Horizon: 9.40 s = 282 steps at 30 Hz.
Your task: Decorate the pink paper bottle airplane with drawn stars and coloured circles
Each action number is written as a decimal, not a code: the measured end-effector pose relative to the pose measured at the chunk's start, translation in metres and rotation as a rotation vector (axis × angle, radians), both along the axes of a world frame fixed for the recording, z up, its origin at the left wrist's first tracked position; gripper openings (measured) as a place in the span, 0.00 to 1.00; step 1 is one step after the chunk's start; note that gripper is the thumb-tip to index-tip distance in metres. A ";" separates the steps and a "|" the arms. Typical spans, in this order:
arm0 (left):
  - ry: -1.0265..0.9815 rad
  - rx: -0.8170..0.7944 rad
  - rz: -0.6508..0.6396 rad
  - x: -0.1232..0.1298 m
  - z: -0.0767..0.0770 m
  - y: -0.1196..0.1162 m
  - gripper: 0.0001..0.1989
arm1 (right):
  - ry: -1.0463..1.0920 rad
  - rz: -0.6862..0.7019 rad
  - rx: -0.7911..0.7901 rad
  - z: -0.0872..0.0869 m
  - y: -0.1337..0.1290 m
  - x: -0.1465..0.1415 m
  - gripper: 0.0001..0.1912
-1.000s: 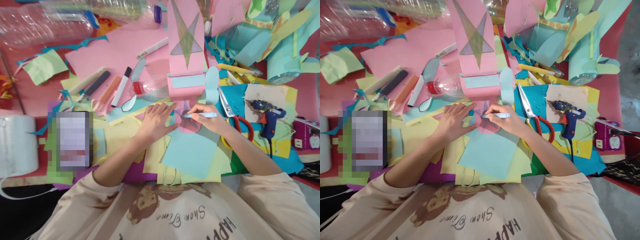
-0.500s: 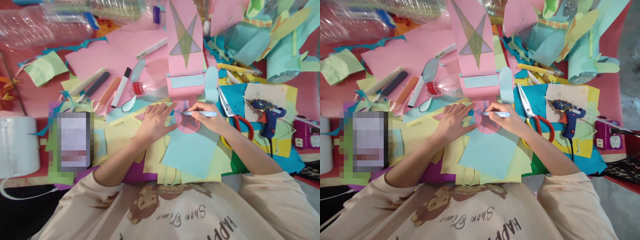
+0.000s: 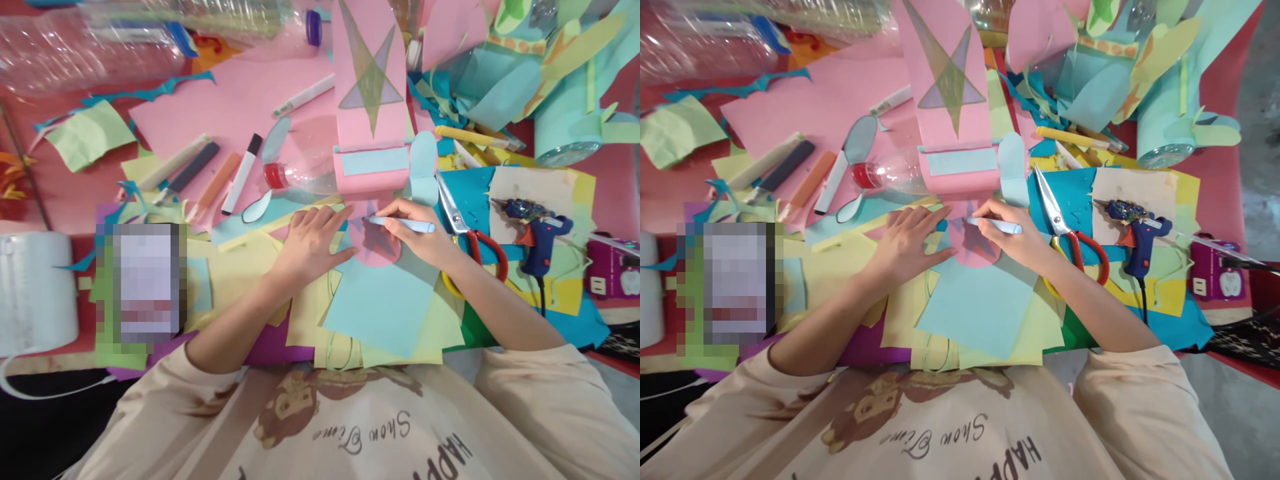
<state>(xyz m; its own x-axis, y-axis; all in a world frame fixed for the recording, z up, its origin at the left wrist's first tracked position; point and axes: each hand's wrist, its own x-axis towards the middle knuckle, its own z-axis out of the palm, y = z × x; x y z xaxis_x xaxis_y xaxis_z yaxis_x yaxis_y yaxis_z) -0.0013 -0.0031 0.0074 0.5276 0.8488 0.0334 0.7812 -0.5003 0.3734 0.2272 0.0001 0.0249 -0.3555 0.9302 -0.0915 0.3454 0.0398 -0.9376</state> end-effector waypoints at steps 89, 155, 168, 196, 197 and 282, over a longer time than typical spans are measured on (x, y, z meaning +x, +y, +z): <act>-0.004 0.020 -0.010 -0.001 0.000 0.000 0.30 | 0.042 0.008 -0.088 0.005 0.005 0.004 0.06; 0.037 0.018 -0.022 -0.001 0.002 -0.003 0.33 | 0.092 -0.155 -0.019 0.002 0.011 0.007 0.09; 0.051 0.024 -0.015 -0.001 0.001 -0.002 0.32 | -0.092 -0.035 0.045 0.004 0.013 0.002 0.09; 0.033 0.016 -0.023 -0.001 -0.001 -0.002 0.31 | -0.159 -0.014 0.011 0.005 0.011 0.000 0.08; 0.034 0.016 -0.024 -0.001 -0.001 -0.002 0.31 | -0.156 -0.013 0.011 0.005 0.011 0.000 0.08; 0.029 0.014 -0.018 -0.001 0.000 -0.002 0.32 | -0.126 -0.002 0.074 0.004 0.013 0.003 0.12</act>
